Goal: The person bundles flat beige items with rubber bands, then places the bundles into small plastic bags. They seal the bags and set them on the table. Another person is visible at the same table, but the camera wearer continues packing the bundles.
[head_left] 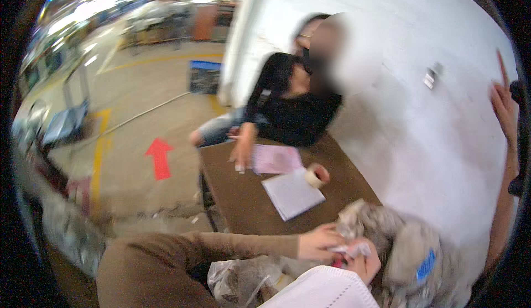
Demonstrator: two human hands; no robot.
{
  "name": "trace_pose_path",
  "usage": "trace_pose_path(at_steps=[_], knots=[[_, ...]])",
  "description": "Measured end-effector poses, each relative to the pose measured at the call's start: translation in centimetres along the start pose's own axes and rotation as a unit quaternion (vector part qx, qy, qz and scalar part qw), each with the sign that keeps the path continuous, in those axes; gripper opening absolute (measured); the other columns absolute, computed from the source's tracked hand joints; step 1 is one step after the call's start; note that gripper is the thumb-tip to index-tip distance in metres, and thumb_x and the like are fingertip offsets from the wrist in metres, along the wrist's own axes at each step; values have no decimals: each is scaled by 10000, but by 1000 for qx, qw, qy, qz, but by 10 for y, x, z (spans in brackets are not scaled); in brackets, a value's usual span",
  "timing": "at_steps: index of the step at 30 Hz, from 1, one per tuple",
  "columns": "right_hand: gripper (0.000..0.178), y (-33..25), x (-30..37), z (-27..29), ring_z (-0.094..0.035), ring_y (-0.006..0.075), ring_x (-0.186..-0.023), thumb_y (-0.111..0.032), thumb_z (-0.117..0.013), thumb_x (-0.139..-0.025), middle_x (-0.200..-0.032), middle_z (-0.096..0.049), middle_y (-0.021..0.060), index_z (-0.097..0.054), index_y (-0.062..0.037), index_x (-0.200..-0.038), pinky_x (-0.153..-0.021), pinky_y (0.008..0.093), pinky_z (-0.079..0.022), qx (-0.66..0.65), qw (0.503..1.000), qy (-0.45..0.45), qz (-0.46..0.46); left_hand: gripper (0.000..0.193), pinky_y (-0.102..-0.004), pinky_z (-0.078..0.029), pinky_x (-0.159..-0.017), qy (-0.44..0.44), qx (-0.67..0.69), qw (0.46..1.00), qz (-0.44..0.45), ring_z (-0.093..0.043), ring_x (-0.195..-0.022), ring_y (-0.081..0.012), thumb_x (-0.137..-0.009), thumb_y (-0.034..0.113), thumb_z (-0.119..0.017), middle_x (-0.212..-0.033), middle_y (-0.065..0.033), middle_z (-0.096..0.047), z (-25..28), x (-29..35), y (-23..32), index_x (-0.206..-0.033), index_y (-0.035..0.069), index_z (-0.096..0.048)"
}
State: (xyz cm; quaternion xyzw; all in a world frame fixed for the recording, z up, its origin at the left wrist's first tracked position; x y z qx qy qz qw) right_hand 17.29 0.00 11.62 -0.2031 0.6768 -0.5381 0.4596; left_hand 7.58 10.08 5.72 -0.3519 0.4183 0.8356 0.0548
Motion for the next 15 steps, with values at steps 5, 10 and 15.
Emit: trace_pose_path(at_steps=[5,10,15], knots=[[131,5,18,-23,-461,95,-684,-95,-460,-942,-785,-519,10,-556,-33,-879,-614,248,-387,-135,975,-24,-175,199,-514,-230,-1066,-28,-26,998,40,-574,-1034,-195,-879,202,-631,-1021,-20,-643,34,37,10,-1072,153,-640],[257,12,31,-16,-330,37,-611,-238,-452,-989,-692,-398,-57,-483,-101,-773,-522,210,-256,-256,942,-55,-208,73,-450,-194,-1084,-41,-90,994,56,-556,-1016,-196,-884,137,-576,-853,5,-614,27,39,18,-920,119,-638],[279,-9,49,-6,-343,63,-602,-286,-426,-1001,-676,-414,-38,-476,-101,-798,-544,219,-279,-291,944,17,-154,127,-552,-112,-1111,22,-166,986,17,-552,-1046,-232,-833,105,-603,-931,-34,-611,2,28,28,-959,100,-618]])
Point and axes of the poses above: each hand's wrist, its own x-axis away from the middle knuckle, its own z-axis out of the back of the hand, y = z × x, the point moved 3 cm from there along -x, towards the middle knuckle
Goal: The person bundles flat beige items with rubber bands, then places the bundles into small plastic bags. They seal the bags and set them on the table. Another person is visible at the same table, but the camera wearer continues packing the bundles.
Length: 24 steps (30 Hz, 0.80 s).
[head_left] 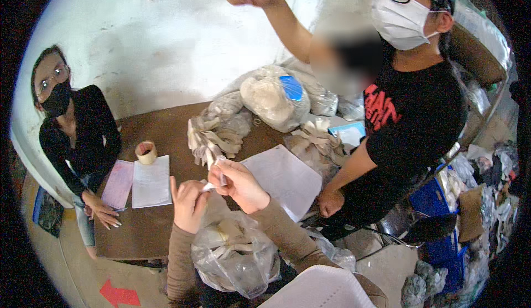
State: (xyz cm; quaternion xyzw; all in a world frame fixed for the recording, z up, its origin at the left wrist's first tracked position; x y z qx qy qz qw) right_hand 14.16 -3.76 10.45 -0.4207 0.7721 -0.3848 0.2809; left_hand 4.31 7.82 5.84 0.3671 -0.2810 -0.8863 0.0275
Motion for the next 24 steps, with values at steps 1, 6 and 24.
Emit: trace_pose_path(at_steps=[1,6,24], knots=[[282,0,3,-4,-369,59,-598,-293,-429,-1001,-684,-444,-33,-481,-104,-797,-533,214,-286,14,1000,10,17,149,-555,-92,-1116,8,-25,1000,-8,-544,-1066,-249,-819,91,-602,-964,-57,-605,1,1,1,-968,89,-610],[275,7,8,-14,-369,48,-577,-277,-454,-998,-668,-425,-47,-481,-104,-786,-499,214,-270,23,997,33,69,236,-582,-37,-1119,28,-30,999,17,-523,-1142,-278,-767,60,-609,-1033,-91,-607,3,9,14,-1003,74,-598],[151,63,20,-2,-587,271,-859,-142,-575,-916,-930,-603,109,-604,-21,-1003,-796,343,-464,477,803,-104,341,179,-378,-308,-1012,65,446,856,254,-444,-1221,-207,-877,133,-588,-983,-82,-660,18,29,-37,-822,1,-696]])
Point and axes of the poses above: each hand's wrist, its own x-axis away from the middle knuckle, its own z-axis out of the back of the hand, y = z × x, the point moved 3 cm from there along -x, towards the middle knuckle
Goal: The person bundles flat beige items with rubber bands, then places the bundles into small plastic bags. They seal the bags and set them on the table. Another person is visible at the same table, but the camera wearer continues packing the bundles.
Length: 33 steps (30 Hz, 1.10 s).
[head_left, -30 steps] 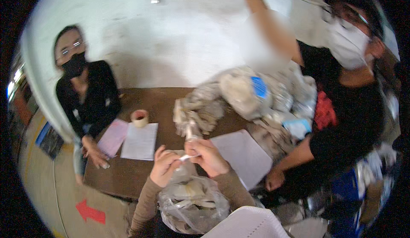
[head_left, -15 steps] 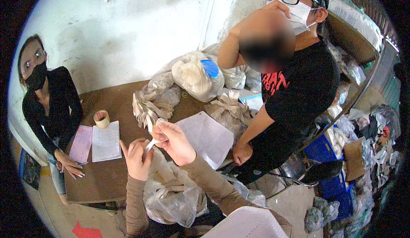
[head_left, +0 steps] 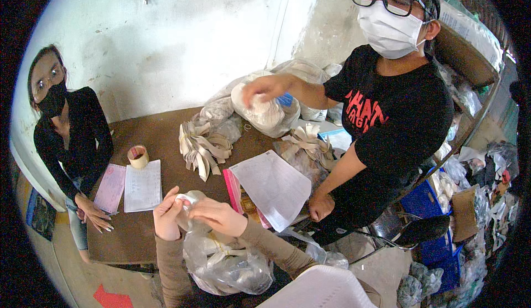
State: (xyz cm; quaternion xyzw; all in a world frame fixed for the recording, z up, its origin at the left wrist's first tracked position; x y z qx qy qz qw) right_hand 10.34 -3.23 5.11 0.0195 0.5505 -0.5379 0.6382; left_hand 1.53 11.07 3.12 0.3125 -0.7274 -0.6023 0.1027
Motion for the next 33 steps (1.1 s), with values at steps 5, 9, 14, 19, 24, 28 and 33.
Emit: trace_pose_path(at_steps=[5,9,14,19,24,28,33], knots=[[175,-4,-6,6,-591,326,-983,-48,-577,-878,-1022,-615,131,-612,-31,-1049,-879,389,-460,-9,998,-66,-12,177,-381,-272,-1048,-3,-19,1000,6,-421,-1273,-228,-875,119,-586,-983,-101,-674,5,-3,-2,-826,-1,-706],[249,-1,-4,7,-588,333,-1004,11,-565,-831,-1033,-615,136,-606,-33,-1073,-892,396,-457,26,999,-16,35,174,-408,-209,-1099,25,-170,982,-74,-367,-1349,-255,-869,118,-575,-1053,-129,-677,-21,3,4,-881,34,-727],[301,-28,-28,23,-608,313,-990,85,-543,-792,-1051,-614,143,-614,-8,-1070,-842,380,-487,-25,998,25,42,178,-452,-197,-1120,13,-388,894,-223,-510,-1204,-283,-780,120,-620,-1015,-119,-684,-37,3,-5,-922,87,-720],[352,-24,-45,32,-596,286,-970,18,-592,-805,-1075,-619,109,-604,-65,-1147,-895,404,-449,40,998,26,-48,151,-428,-282,-1028,-2,-339,923,-184,-562,-1022,-261,-759,65,-591,-895,-83,-661,-45,-2,-6,-875,66,-689],[327,1,-29,58,-574,234,-965,-86,-637,-812,-983,-610,50,-618,-88,-1139,-939,424,-396,262,964,-49,7,125,-396,-281,-1003,-57,-381,906,-178,-550,-1009,-234,-760,112,-652,-915,-58,-651,-41,-7,8,-878,75,-670],[217,12,-12,67,-568,246,-664,-188,-610,-866,-793,-601,48,-655,-77,-1047,-613,375,-448,226,967,-62,-105,124,-405,-275,-1006,-36,-367,911,-187,-550,-1007,-223,-733,148,-692,-923,-57,-644,-47,-7,9,-837,85,-667],[238,18,-1,70,-522,205,-533,-267,-596,-913,-688,-586,55,-663,-74,-1035,-497,361,-388,-118,897,-145,-400,117,-431,-255,-1010,-11,-370,902,-223,-546,-1015,-215,-734,193,-697,-908,-57,-634,-52,-6,1,-773,88,-663]])
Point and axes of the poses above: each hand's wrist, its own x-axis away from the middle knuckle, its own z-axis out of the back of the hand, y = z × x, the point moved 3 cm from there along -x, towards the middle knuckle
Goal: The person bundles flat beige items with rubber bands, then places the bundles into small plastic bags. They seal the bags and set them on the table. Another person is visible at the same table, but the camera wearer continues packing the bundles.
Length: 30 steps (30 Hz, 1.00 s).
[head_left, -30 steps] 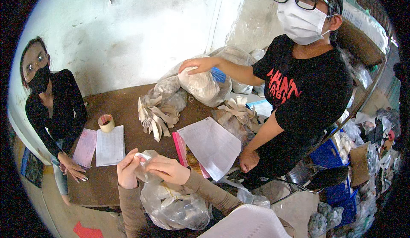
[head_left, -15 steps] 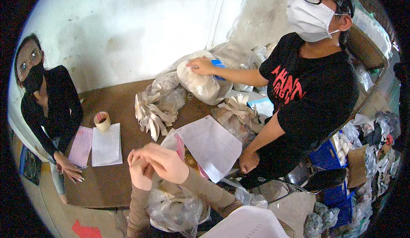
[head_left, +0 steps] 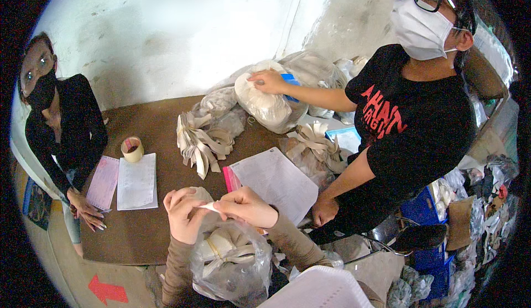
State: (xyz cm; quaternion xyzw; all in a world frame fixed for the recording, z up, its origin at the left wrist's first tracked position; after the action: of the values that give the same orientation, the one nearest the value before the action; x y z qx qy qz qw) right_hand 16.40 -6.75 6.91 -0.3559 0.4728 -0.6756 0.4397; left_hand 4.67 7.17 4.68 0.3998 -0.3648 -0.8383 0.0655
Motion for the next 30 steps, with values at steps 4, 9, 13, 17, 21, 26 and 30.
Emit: trace_pose_path(at_steps=[4,9,13,17,21,26,30], knots=[[249,-32,6,-3,-555,204,-666,-229,-639,-880,-807,-594,92,-656,-71,-1073,-582,344,-419,29,992,33,118,129,-428,-236,-1005,-23,13,1000,16,-530,-1024,-201,-764,246,-666,-931,-42,-619,-2,2,-4,-752,117,-661],[337,-57,11,7,-542,303,-913,-111,-721,-747,-972,-526,97,-661,-107,-1078,-726,381,-445,370,875,94,299,152,-425,-244,-984,-64,6,997,-37,-508,-1019,-173,-834,310,-616,-889,9,-616,2,1,1,-768,182,-665],[128,-53,8,10,-542,276,-871,-115,-684,-786,-934,-534,85,-617,-50,-873,-726,362,-433,409,862,95,284,206,-446,-255,-991,-40,19,999,-17,-536,-1055,-175,-738,300,-750,-943,37,-637,5,4,6,-897,187,-684],[169,-30,15,6,-566,194,-755,-151,-563,-913,-850,-564,71,-608,9,-945,-687,321,-434,4,999,7,-34,149,-424,-239,-1015,-35,51,998,2,-546,-1087,-141,-741,268,-753,-977,29,-657,3,4,1,-863,202,-699],[254,-33,23,7,-561,164,-722,-180,-584,-911,-850,-572,47,-632,-36,-1115,-682,308,-430,56,993,-5,106,104,-420,-233,-1028,-26,56,998,13,-550,-1066,-138,-775,247,-718,-982,16,-654,-6,2,1,-860,190,-703],[351,-74,17,6,-548,218,-801,-168,-719,-741,-886,-543,33,-671,-109,-1083,-737,360,-397,544,767,81,330,161,-428,-265,-990,-42,26,999,-16,-549,-1047,-160,-793,284,-697,-989,0,-636,-3,0,-1,-891,157,-688],[111,-72,5,13,-532,245,-861,-157,-650,-784,-901,-514,72,-577,-73,-793,-728,384,-412,470,828,65,297,291,-430,-255,-1029,-26,65,997,19,-563,-1063,-211,-661,279,-789,-993,-42,-666,8,-8,18,-895,143,-681]])
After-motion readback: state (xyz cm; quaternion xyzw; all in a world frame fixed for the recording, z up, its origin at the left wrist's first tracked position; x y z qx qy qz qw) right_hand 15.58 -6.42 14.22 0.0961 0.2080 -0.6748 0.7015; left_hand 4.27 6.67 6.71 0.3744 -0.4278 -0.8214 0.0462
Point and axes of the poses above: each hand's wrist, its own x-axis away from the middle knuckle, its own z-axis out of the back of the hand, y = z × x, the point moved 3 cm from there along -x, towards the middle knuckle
